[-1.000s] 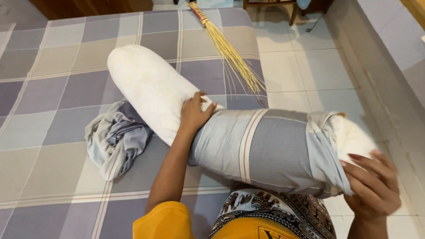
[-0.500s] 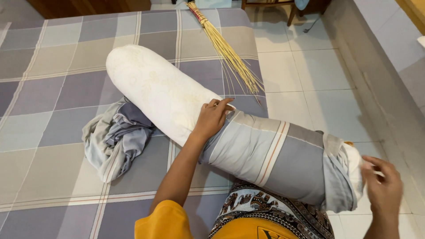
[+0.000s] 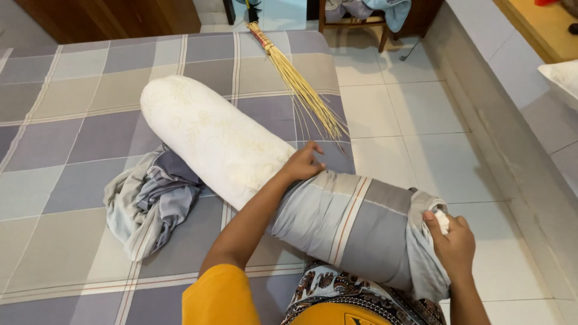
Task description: The person puts a pillowcase or cover on a bolster pillow on a bed.
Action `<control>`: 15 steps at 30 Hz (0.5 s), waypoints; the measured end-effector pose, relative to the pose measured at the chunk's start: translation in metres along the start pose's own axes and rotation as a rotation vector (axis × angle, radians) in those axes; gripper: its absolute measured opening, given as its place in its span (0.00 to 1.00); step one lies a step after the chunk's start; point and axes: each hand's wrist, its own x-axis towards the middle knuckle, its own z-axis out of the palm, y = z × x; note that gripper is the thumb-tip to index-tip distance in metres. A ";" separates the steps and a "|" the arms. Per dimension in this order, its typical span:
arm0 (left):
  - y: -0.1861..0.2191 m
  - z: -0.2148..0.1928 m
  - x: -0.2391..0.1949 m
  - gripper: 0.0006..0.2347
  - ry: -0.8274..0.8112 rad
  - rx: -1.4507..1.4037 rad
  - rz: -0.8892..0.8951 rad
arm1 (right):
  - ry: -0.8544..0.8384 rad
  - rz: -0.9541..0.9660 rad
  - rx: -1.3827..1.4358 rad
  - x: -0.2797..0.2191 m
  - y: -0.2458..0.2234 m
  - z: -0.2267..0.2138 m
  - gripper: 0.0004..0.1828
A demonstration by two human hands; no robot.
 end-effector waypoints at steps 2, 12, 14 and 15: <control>-0.038 0.009 0.009 0.23 0.014 -0.320 -0.058 | 0.039 0.078 0.173 -0.006 -0.018 -0.015 0.31; 0.013 -0.083 -0.001 0.28 0.003 -0.484 -0.297 | 0.308 -0.237 0.534 -0.014 -0.007 -0.090 0.31; 0.050 -0.115 -0.006 0.23 0.224 -0.304 -0.191 | 0.297 -0.206 0.498 -0.004 0.014 -0.109 0.30; 0.069 -0.130 -0.008 0.19 0.435 -0.122 -0.084 | 0.293 -0.189 0.478 0.006 0.023 -0.122 0.30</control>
